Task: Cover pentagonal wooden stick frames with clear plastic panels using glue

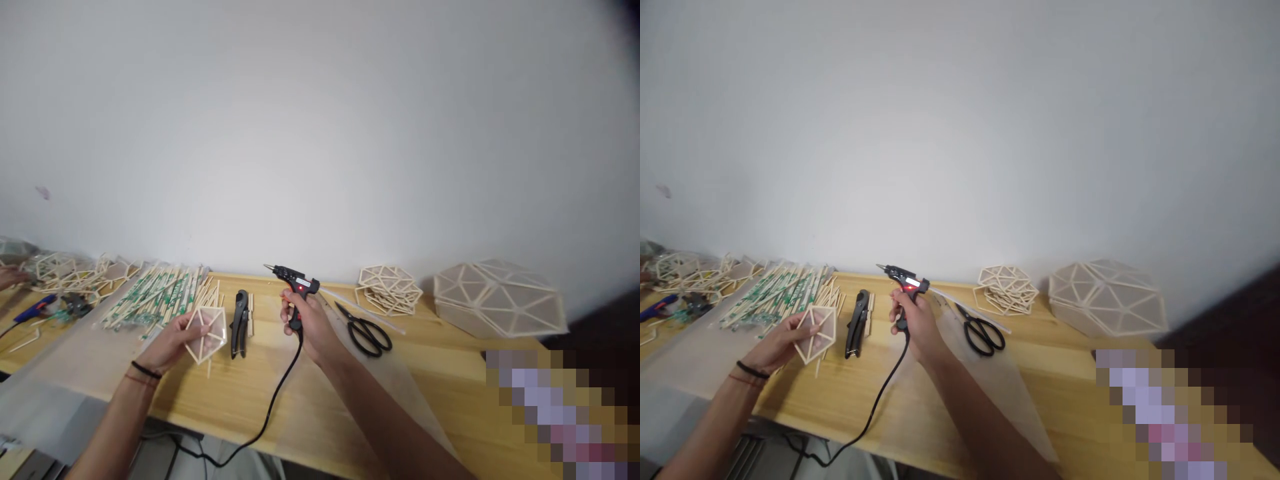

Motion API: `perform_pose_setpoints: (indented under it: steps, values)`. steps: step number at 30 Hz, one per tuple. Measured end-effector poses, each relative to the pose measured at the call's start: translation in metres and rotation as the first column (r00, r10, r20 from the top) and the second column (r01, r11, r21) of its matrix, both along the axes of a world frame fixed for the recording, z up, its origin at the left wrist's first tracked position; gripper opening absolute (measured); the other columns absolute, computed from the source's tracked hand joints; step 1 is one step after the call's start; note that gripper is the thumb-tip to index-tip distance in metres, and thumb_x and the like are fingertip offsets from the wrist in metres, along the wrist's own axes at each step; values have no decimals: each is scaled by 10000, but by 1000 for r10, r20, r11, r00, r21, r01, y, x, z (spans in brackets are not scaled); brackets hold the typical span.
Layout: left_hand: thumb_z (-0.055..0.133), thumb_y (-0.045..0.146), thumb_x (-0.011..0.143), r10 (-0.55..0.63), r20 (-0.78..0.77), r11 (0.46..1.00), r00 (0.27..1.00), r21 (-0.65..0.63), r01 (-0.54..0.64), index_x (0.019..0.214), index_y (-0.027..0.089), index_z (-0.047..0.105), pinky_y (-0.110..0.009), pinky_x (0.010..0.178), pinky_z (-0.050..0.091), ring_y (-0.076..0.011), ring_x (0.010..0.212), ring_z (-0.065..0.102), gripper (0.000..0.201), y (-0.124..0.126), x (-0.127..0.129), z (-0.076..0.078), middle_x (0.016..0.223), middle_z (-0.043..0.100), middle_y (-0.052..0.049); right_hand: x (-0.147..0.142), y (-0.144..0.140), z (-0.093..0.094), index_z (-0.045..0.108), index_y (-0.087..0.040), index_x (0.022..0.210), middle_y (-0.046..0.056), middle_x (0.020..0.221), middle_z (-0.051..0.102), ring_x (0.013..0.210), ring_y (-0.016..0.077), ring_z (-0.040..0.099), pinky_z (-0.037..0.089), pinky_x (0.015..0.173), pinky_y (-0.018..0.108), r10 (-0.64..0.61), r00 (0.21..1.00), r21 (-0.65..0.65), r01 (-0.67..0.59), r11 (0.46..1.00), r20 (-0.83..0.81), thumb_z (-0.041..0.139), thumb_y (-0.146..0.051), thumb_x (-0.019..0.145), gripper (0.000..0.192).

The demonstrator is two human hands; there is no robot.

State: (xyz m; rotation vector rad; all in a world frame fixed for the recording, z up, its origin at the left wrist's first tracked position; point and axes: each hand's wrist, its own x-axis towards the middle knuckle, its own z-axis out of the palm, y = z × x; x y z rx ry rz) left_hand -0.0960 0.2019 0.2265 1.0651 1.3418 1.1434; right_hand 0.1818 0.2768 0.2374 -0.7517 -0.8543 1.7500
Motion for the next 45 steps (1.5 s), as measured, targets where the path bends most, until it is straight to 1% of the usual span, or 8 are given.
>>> perform_pose_setpoints:
  steps: [6,12,18,27,30,34,38,45]
  values:
    - [946,337,570,4,-225,994,974,-107,-29,746,143,754,-245,589,442,-166,596,588,325,11,-35,8,673,710,-20,19,-1,-11,656,-182,894,52,991,667,626,130,648,417,358,194,-144,980,40,140,989,134,835,-534,648,465]
    - [918,420,616,-37,-405,990,913,-141,-23,806,154,764,-257,651,467,-191,662,615,361,2,-43,21,701,719,-5,53,-21,-20,679,-156,907,-24,664,640,377,66,468,354,306,181,-279,897,169,233,958,343,783,-524,790,400]
    - [796,484,786,-253,-453,967,855,-150,207,899,177,735,-291,680,512,-221,720,678,333,10,31,24,758,742,-20,90,-30,-22,658,-160,844,-36,635,619,325,64,467,360,302,185,-288,835,205,214,955,469,749,-570,826,421]
    - [812,396,843,-596,-2,794,803,-153,588,910,157,666,-276,700,522,-162,659,685,288,24,151,-20,715,731,-18,156,-92,-67,681,-196,849,46,675,696,538,235,693,604,555,356,-248,647,157,195,968,722,641,-710,857,516]
    - [826,401,834,-590,47,794,806,-151,589,887,152,667,-290,717,551,-155,681,677,301,25,160,-29,810,734,-38,176,-122,-97,792,-218,1003,145,1038,806,1060,376,754,622,899,456,-322,419,265,189,946,849,633,-688,865,515]
    - [837,435,820,-592,69,789,803,-152,595,911,136,715,-332,780,593,-142,773,695,335,23,158,-35,1436,593,-142,191,-144,-134,785,-281,1147,121,1240,772,1301,408,639,427,1179,610,-468,171,435,197,879,867,606,-627,910,457]
    - [830,431,829,-592,10,795,806,-153,587,884,128,717,-340,827,587,-136,807,686,329,23,152,-41,1582,474,-156,180,-137,-145,755,-292,1216,100,1243,767,1292,383,649,196,1284,676,-521,151,509,112,854,840,551,-564,952,430]
    - [852,414,789,-556,-68,829,829,-124,546,858,133,711,-327,814,582,-180,900,684,321,30,148,-42,1575,505,-152,143,-110,-118,761,-165,1214,173,1252,749,1369,438,550,232,1248,698,-463,183,441,147,885,868,517,-565,926,551]
